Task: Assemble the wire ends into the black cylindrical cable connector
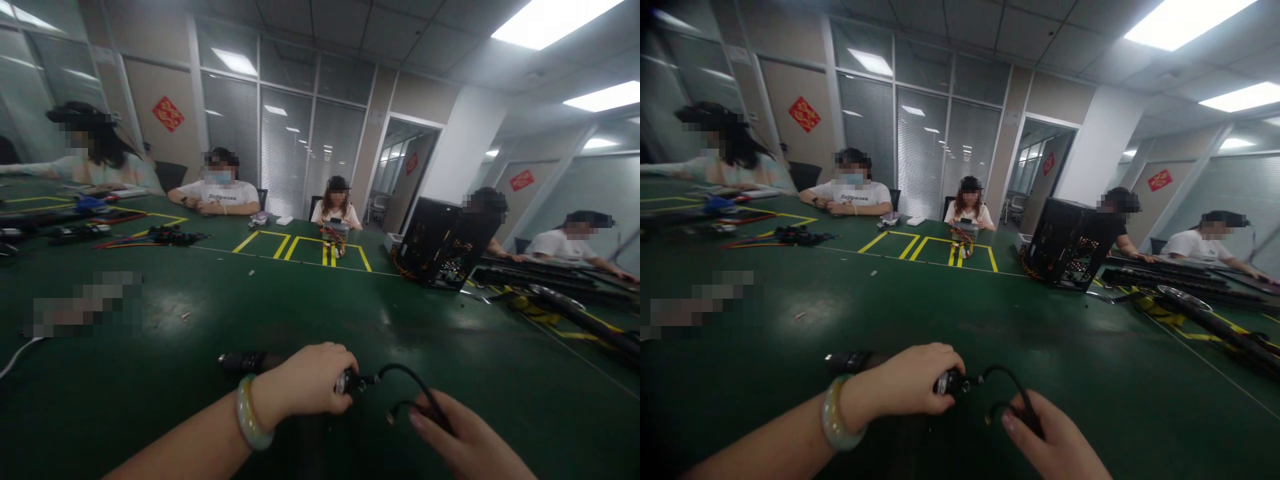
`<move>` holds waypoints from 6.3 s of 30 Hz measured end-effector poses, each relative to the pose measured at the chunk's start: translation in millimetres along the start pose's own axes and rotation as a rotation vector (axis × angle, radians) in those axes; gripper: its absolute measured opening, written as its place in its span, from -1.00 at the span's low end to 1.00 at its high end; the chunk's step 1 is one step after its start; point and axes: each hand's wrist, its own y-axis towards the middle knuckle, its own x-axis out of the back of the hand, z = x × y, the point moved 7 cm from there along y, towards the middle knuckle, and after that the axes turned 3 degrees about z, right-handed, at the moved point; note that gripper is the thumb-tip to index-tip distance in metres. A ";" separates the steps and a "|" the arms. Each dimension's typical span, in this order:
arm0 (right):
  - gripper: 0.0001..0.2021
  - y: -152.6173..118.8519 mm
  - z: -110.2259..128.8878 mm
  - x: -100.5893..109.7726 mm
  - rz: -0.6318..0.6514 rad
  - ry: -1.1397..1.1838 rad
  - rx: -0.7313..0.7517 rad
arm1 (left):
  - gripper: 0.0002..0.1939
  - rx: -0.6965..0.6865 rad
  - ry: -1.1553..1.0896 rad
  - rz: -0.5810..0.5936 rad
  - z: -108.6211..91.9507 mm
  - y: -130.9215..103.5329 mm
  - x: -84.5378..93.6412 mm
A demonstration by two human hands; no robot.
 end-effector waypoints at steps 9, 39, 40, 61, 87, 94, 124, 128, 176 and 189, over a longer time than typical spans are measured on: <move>-0.70 88.0 47.7 -11.4 -0.240 -0.696 0.004 | -0.65 0.185 0.138 -0.078 63.7 -0.5 15.9; -0.87 130.9 43.1 -37.2 0.157 0.025 0.253 | -0.75 0.269 0.230 -0.134 32.1 -6.8 4.1; -0.87 129.1 39.6 -38.4 0.170 0.024 0.241 | -0.77 0.270 0.237 -0.130 28.6 -8.2 0.3; -0.93 122.4 22.3 -35.0 -0.028 -0.114 0.099 | -0.85 0.265 0.360 -0.132 23.9 15.4 -16.0; -0.95 127.0 29.4 -37.7 -0.105 -0.135 0.260 | -0.91 0.119 0.202 -0.121 31.0 14.7 -12.4; -0.96 125.2 30.1 -36.0 -0.036 -0.090 0.292 | -0.90 0.124 0.137 -0.179 29.9 12.6 -9.0; -0.90 140.5 14.3 -47.7 -0.080 0.157 0.238 | -0.93 0.147 0.141 -0.223 37.1 13.2 -11.4; -0.90 143.5 14.3 -50.3 -0.060 0.183 0.226 | -0.93 0.142 0.144 -0.218 40.6 14.7 -10.6; -0.89 139.4 30.0 -41.1 -0.077 -0.040 0.345 | -0.95 0.221 0.163 -0.253 43.3 9.0 -9.5; -0.89 136.4 34.2 -41.2 -0.058 -0.024 0.349 | -0.92 0.195 0.110 -0.305 45.2 6.6 -8.1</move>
